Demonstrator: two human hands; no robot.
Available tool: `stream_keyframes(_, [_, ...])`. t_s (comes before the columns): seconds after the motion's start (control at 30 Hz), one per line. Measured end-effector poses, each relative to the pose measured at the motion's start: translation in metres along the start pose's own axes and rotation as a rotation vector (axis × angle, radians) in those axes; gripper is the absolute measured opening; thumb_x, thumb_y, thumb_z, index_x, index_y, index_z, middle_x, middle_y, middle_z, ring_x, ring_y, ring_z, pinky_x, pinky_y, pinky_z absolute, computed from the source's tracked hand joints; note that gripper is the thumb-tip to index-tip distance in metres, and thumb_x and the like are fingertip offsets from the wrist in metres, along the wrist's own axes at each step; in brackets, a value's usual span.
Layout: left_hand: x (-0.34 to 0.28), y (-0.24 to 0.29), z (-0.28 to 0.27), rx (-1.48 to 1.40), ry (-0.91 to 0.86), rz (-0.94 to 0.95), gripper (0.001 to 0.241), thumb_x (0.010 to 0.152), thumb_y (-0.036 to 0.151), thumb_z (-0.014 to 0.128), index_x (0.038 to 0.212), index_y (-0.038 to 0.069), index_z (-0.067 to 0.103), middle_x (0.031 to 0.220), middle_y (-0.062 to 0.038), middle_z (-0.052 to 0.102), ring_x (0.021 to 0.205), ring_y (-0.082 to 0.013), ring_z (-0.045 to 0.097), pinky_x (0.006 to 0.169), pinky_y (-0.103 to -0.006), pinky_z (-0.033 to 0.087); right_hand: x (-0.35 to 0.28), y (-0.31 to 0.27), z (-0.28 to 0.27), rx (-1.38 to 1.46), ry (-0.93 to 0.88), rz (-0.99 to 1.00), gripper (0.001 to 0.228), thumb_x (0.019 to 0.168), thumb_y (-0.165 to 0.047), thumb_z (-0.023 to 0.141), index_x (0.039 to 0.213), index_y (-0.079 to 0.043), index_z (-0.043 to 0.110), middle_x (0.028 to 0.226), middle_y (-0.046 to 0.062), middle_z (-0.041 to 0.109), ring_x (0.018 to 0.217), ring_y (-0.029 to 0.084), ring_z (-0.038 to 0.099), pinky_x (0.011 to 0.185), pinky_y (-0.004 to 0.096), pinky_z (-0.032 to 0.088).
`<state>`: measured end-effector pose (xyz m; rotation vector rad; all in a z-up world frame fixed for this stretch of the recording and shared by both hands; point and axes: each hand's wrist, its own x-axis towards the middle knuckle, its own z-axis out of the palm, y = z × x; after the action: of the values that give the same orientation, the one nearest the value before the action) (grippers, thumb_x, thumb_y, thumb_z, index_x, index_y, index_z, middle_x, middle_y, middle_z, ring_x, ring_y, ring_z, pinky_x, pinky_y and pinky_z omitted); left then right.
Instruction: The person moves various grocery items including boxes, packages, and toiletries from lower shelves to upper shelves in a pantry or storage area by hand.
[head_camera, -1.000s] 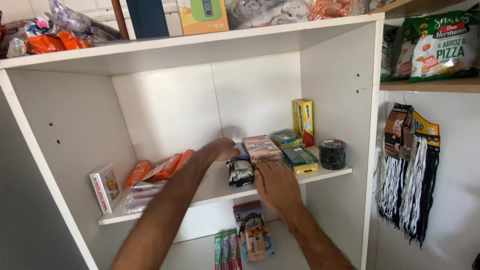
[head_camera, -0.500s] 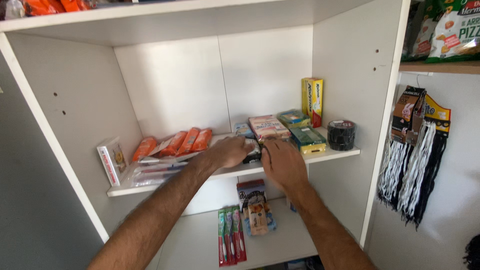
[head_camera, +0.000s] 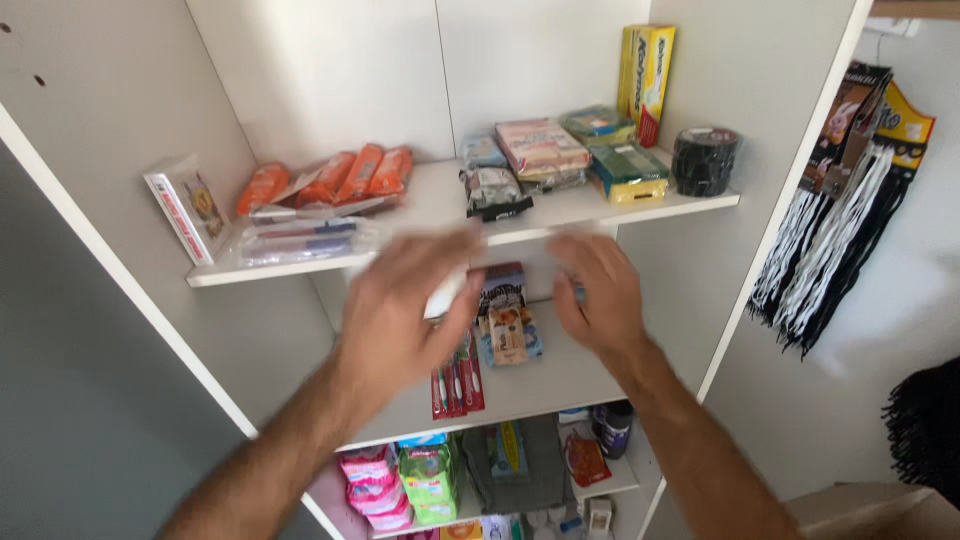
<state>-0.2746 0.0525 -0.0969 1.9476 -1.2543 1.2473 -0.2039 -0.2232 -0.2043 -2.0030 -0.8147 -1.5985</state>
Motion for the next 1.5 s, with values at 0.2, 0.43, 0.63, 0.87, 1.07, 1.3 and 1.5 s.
stream_keyframes(0.2, [-0.144,-0.022,0.052,-0.065,-0.3,-0.295,0.03,0.103,0.024,0.07,0.128,0.009,0.078,0.13,-0.015,0.082,0.116,-0.0319,0.079,0.102,-0.0531,0.062,-0.129,-0.03,0.024,0.154,-0.301,0.32,0.028,0.105,-0.018,0.058,0.122,-0.006,0.077,0.113,0.014,0.081,0.104,0.029,0.076,0.092,0.048,0.06])
stream_keyframes(0.43, [-0.266,-0.078,0.125,0.001,-0.727,-0.822,0.078,0.102,0.054,0.068,0.167,0.017,0.044,0.175,-0.016,0.039,0.157,-0.043,0.041,0.123,-0.0605,0.039,-0.197,-0.068,0.082,0.302,-0.717,0.58,0.043,0.108,-0.035,0.061,0.143,-0.011,0.07,0.141,0.011,0.073,0.134,0.031,0.065,0.109,0.051,0.051])
stream_keyframes(0.63, [-0.337,-0.097,0.162,0.094,-0.616,-0.588,0.081,0.093,0.047,0.082,0.162,0.015,0.054,0.17,-0.018,0.048,0.157,-0.0409,0.04,0.123,-0.0569,0.039,-0.204,-0.08,0.124,0.236,-0.822,0.374,0.065,0.101,-0.021,0.072,0.16,-0.006,0.05,0.167,0.022,0.048,0.152,0.04,0.044,0.12,0.056,0.043])
stream_keyframes(0.87, [-0.344,-0.083,0.16,0.279,-0.473,-0.414,0.053,0.1,0.022,0.072,0.151,0.008,0.064,0.151,-0.021,0.067,0.136,-0.0403,0.064,0.111,-0.0527,0.052,-0.229,-0.082,0.16,0.046,-0.771,0.161,0.061,0.095,-0.017,0.073,0.154,-0.007,0.06,0.162,0.02,0.055,0.152,0.044,0.044,0.126,0.057,0.037])
stream_keyframes(1.07, [-0.37,-0.099,0.153,0.397,-0.553,-0.301,0.047,0.099,0.026,0.07,0.144,0.013,0.068,0.133,-0.015,0.075,0.114,-0.0344,0.075,0.091,-0.0467,0.061,-0.24,-0.084,0.16,-0.123,-0.772,0.175,0.042,0.103,-0.022,0.068,0.145,-0.016,0.065,0.146,0.013,0.066,0.149,0.04,0.051,0.126,0.069,0.026])
stream_keyframes(1.3, [-0.355,-0.073,0.124,0.461,-0.289,-0.208,0.046,0.094,0.012,0.081,0.138,0.003,0.072,0.122,-0.012,0.083,0.1,-0.024,0.08,0.084,-0.038,0.066,-0.245,-0.082,0.16,-0.126,-0.622,0.083,0.038,0.091,-0.02,0.084,0.128,-0.018,0.075,0.133,0.007,0.073,0.137,0.033,0.06,0.128,0.067,0.028])
stream_keyframes(1.5, [-0.284,-0.028,0.064,0.557,-0.102,-0.169,0.025,0.103,0.008,0.074,0.128,0.008,0.076,0.093,-0.007,0.084,0.079,-0.0145,0.081,0.064,-0.029,0.068,-0.241,-0.082,0.156,-0.075,-0.602,0.044,0.033,0.1,-0.023,0.072,0.131,-0.012,0.075,0.133,0.011,0.076,0.13,0.03,0.066,0.124,0.059,0.036])
